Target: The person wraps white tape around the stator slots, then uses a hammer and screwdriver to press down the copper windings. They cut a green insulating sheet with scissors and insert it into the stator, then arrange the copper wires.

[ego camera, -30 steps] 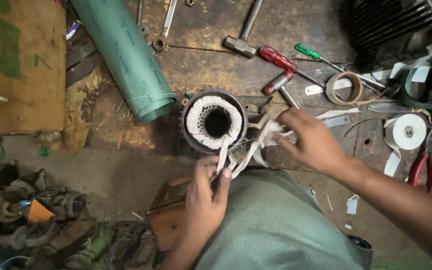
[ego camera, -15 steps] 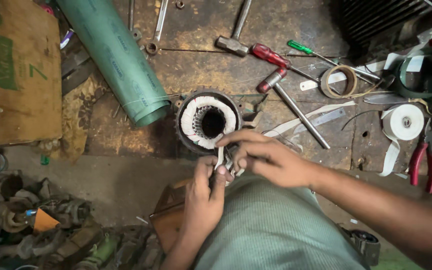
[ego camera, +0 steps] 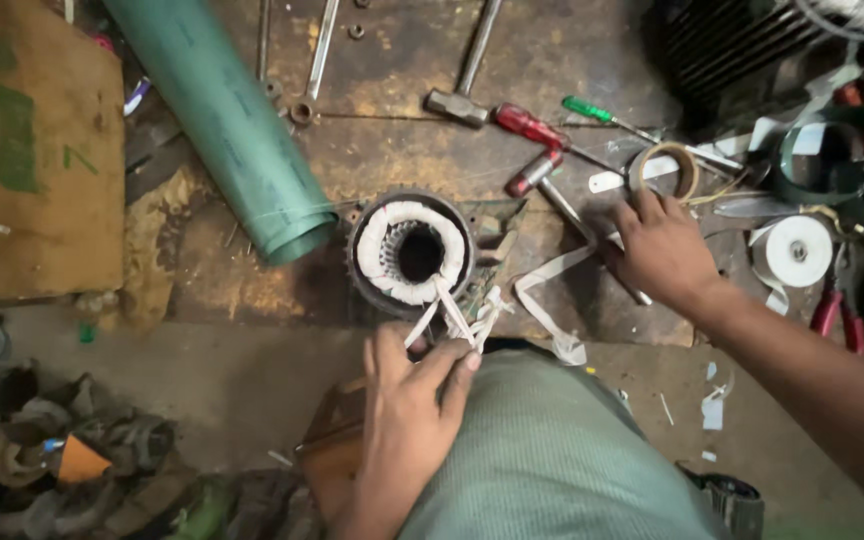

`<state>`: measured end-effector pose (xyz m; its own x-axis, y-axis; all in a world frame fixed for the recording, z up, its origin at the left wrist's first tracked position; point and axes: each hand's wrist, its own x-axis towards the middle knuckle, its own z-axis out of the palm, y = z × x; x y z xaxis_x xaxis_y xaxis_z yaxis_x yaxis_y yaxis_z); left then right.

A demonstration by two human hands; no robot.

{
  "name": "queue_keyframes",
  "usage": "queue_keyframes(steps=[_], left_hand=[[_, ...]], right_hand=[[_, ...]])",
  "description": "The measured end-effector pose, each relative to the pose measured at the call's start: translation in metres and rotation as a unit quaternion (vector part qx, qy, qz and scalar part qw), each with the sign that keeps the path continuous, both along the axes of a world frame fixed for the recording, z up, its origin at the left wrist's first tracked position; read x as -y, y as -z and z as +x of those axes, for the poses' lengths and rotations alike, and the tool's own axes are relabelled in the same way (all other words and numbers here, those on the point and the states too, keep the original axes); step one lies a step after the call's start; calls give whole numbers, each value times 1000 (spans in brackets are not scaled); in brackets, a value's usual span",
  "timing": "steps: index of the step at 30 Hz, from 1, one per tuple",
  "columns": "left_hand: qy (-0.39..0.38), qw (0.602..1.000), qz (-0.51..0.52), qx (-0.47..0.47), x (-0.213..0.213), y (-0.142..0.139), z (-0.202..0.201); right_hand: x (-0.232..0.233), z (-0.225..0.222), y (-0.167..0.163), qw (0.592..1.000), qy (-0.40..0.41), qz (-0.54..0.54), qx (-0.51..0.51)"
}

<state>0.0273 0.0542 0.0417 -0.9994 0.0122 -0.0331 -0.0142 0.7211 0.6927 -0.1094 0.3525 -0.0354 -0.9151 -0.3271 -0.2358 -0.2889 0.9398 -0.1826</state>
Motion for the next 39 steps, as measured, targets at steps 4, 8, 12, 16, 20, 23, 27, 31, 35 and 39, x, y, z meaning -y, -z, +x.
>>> queue_keyframes(steps=[4, 8, 12, 16, 20, 23, 27, 31, 35, 39], left_hand=[[-40, 996, 72, -37, 4, 23, 7], [-111, 981, 154, 49, 10, 47, 13], [-34, 986, 160, -41, 20, 60, 13], [11, 994, 14, -110, 32, 72, 12], [24, 988, 26, -148, 37, 94, 10], [23, 985, 23, -170, 38, 107, 13], [94, 958, -54, -267, 41, 112, 13], [6, 978, 73, -196, 40, 107, 8], [-1, 977, 92, -192, 40, 105, 6], [46, 981, 100, -162, 46, 111, 3]], right_hand=[[18, -11, 37, 997, 32, -69, -2], [27, -5, 33, 991, 86, -96, 41], [31, 13, -35, 973, 129, -190, 21], [40, 39, -96, 968, -95, -231, 4], [57, 52, -103, 963, -154, -167, 143], [64, 52, -103, 969, -116, -162, 146], [70, 41, -117, 944, -190, -267, 45], [78, 12, -118, 953, -185, -191, 143], [87, -14, -112, 943, 42, -112, 310], [102, -31, -120, 910, -10, 25, 414]])
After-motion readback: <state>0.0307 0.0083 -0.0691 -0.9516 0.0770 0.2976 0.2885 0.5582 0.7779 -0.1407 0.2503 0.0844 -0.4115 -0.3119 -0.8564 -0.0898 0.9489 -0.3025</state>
